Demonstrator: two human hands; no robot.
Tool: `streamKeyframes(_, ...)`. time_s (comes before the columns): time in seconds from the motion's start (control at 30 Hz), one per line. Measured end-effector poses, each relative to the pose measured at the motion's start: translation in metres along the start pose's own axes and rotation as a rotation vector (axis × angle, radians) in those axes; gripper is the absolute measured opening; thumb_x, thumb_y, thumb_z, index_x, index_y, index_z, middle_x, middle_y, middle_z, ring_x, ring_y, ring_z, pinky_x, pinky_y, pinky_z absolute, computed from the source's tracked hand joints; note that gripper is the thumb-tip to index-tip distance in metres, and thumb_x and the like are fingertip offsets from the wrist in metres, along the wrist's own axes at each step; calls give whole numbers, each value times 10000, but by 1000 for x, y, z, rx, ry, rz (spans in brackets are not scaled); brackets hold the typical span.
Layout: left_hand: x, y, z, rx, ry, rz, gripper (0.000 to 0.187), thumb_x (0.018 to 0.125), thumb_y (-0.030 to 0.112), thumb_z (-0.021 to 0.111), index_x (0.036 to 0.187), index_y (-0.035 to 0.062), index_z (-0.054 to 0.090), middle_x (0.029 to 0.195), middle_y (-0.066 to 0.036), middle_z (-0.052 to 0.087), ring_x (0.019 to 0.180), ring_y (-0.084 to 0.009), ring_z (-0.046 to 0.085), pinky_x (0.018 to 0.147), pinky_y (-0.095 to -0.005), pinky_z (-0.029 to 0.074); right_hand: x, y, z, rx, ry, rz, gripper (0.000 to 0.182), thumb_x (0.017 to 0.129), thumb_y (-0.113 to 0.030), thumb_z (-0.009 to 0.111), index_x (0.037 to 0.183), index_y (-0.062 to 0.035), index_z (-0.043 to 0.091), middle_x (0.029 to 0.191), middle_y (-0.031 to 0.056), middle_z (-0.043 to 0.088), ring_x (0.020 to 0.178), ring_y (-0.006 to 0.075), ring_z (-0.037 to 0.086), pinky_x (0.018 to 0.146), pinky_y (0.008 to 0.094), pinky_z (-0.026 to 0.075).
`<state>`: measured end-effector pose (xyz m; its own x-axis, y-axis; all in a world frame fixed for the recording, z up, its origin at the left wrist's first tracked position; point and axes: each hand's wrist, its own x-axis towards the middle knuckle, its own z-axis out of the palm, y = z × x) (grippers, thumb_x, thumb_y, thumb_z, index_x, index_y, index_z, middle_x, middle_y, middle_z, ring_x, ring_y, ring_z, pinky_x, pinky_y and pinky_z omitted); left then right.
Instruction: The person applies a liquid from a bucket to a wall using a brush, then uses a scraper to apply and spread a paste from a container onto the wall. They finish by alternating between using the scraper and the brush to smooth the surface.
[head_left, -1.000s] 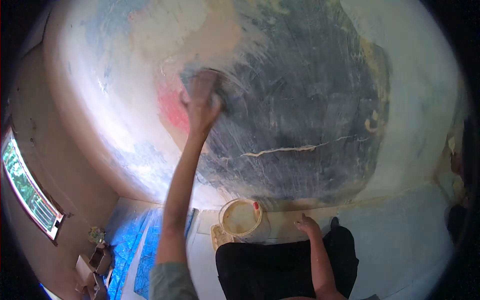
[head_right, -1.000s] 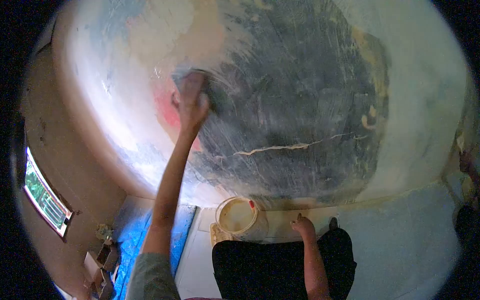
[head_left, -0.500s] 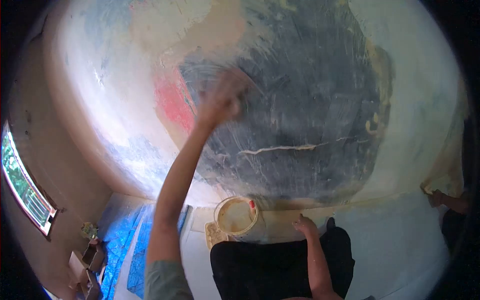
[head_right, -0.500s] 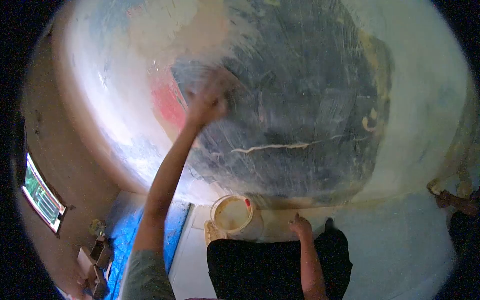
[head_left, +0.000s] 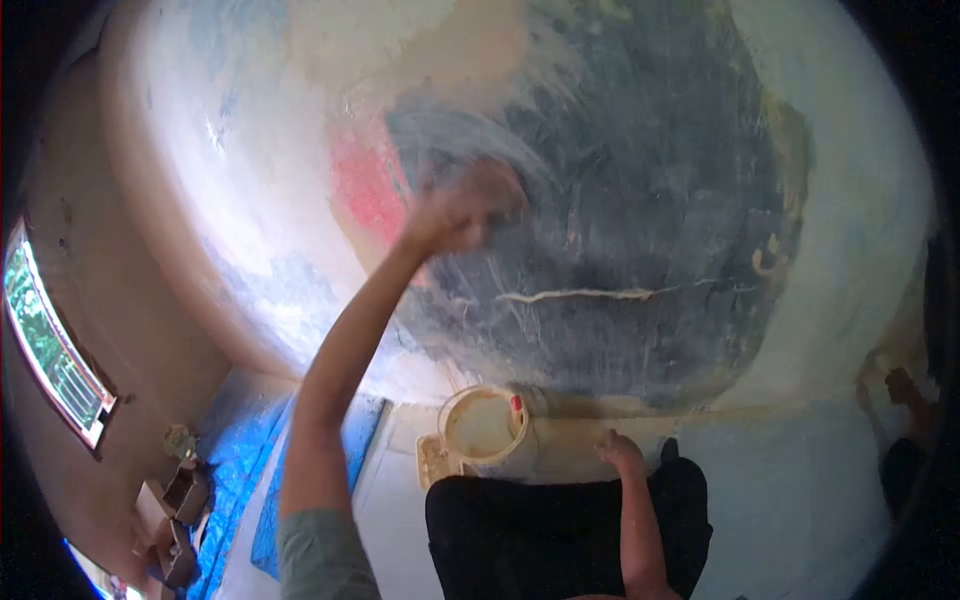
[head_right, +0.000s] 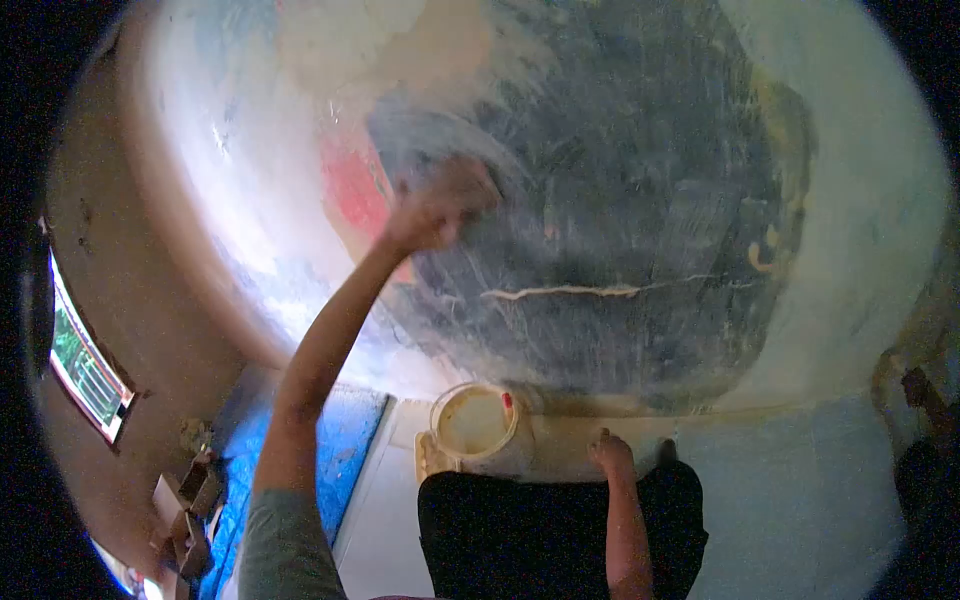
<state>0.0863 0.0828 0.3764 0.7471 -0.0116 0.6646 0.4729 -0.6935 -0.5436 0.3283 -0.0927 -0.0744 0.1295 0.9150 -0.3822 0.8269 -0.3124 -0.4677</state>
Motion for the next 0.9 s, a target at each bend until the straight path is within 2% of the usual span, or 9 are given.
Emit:
streamKeyframes(0.07,-8,-21,7,-123,486,-530,543,707,196,544,1250,188,551,1343,-75,494,1303,-305,379,1059,-584,181,-4,5,0,111,-32,-50,634,866,-454,510,1300,-8,387,1242,224,536,1154,358,517,949,446,433)
streamKeyframes(0.3,-37,-5,10,-40,105,-262,490,742,182,539,1225,102,548,1304,-167,507,1293,-305,392,1053,-594,178,-6,-1,-8,38,-62,4,612,870,-475,506,1248,-3,410,1220,217,550,1139,350,524,946,448,432)
streamKeyframes(0.33,-28,-12,2,-252,455,-695,486,735,194,560,1213,107,551,1285,-165,522,1286,-317,402,1042,-597,206,-11,-3,-12,41,-65,4,612,870,-475,506,1248,-3,410,1220,217,550,1139,350,524,946,448,432)
streamKeyframes(0.43,-37,-1,15,316,473,-637,447,776,143,520,1219,89,541,1275,-162,517,1289,-326,384,1049,-485,276,-4,2,-13,210,-163,17,577,870,-433,529,1235,0,419,1205,209,560,1124,339,538,918,440,454)
streamKeyframes(0.47,-46,13,-1,299,109,-410,505,807,165,512,1305,89,476,1361,-170,434,1332,-332,307,1058,-456,258,27,20,11,74,-119,-38,591,867,-415,545,1262,-1,401,1195,206,566,1117,328,545,897,425,469)
streamKeyframes(0.6,-63,-45,-11,-9,474,-674,591,756,261,557,1326,128,471,1405,-143,393,1365,-310,261,1067,-542,106,-13,-16,-27,186,-254,53,690,852,-379,583,1355,6,309,1207,210,561,1122,299,551,861,377,500)
streamKeyframes(0.7,-50,-24,11,82,469,-632,536,749,228,542,1274,120,525,1362,-116,451,1330,-289,328,1064,-535,118,9,5,0,142,-176,-23,663,906,-367,517,1387,23,280,797,128,643,680,252,631,690,383,533)
streamKeyframes(0.73,-41,0,-10,71,110,-421,523,748,201,533,1264,114,533,1357,-98,465,1316,-266,352,1059,-542,121,15,7,5,136,-163,-24,663,906,-367,517,1387,23,280,797,128,643,680,252,631,690,383,533)
streamKeyframes(0.9,-34,-38,5,-214,339,-489,523,762,150,511,1285,129,515,1376,-106,444,1320,-276,341,1067,-547,173,4,7,-4,58,-129,-50,607,889,-401,534,1300,18,381,800,123,646,693,280,638,666,403,534)
